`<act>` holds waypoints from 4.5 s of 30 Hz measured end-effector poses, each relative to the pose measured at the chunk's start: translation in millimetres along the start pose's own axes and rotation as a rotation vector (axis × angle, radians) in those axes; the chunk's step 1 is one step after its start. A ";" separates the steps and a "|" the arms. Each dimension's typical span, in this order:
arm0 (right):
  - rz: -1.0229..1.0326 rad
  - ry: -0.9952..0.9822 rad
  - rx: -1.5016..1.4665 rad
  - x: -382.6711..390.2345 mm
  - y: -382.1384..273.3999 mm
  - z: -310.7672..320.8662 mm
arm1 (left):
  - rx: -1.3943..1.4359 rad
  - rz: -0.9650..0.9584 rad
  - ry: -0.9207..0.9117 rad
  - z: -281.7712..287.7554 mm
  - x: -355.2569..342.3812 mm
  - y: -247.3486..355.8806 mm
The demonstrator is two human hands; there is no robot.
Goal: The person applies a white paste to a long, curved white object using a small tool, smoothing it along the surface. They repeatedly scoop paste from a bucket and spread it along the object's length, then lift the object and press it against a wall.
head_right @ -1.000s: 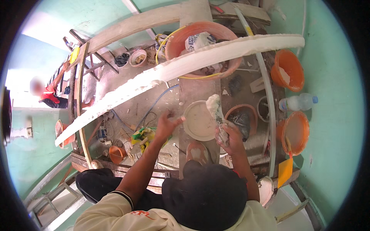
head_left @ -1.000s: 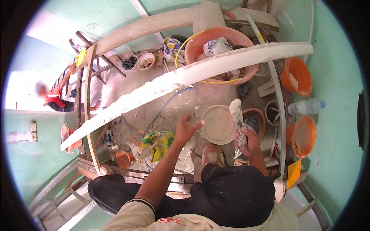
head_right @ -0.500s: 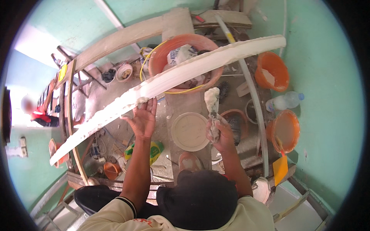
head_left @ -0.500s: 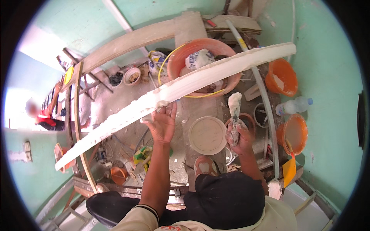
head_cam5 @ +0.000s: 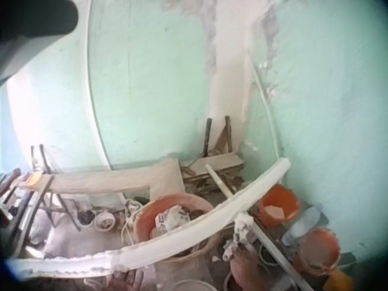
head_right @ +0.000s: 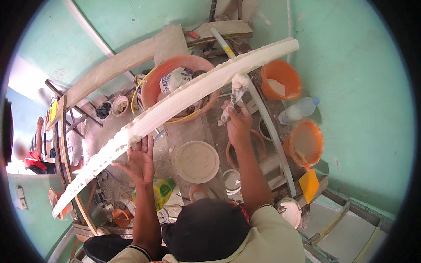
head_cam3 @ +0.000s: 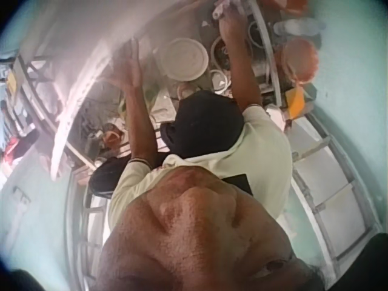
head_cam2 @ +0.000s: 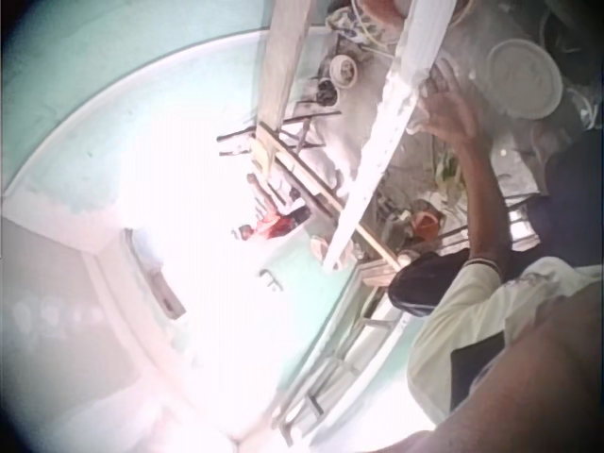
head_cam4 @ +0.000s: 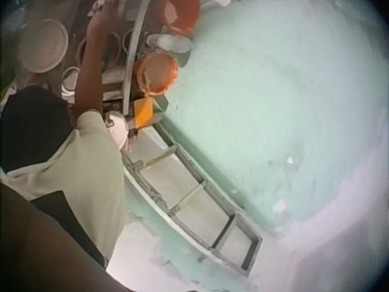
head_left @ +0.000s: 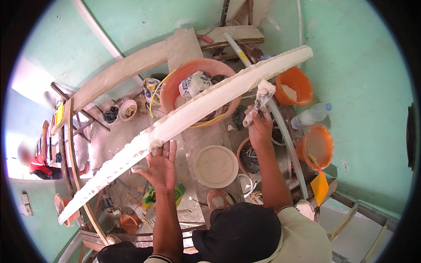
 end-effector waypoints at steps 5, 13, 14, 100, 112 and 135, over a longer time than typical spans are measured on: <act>0.129 -0.033 0.072 -29.9 3.6 -9.4 | 0.037 -0.005 -0.031 -11.5 9.5 3.4; 0.217 -0.003 0.427 -14.3 0.0 -22.5 | 0.007 -0.040 -0.001 -30.6 12.0 11.9; 0.218 -0.001 0.460 -10.9 1.8 -22.0 | 0.011 -0.040 -0.007 -33.1 12.0 13.1; 0.805 0.340 1.229 -42.6 -42.6 -3.4 | -0.035 -0.064 -0.024 -71.6 24.7 16.4; 0.395 -0.300 0.759 74.8 21.1 -90.3 | -0.108 -0.075 0.034 -76.3 25.1 25.9; -0.469 -0.538 0.368 96.2 47.3 -91.0 | -0.106 -0.049 0.021 -63.3 18.2 20.5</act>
Point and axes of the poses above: each hand's wrist, its own x-axis away from the middle knuckle, its own z-axis out of the back of the hand, y = z × x, the point moved 2 cm from there along -x, towards the middle knuckle, and after that the axes turned 6 degrees about z, right-handed, at the moved point
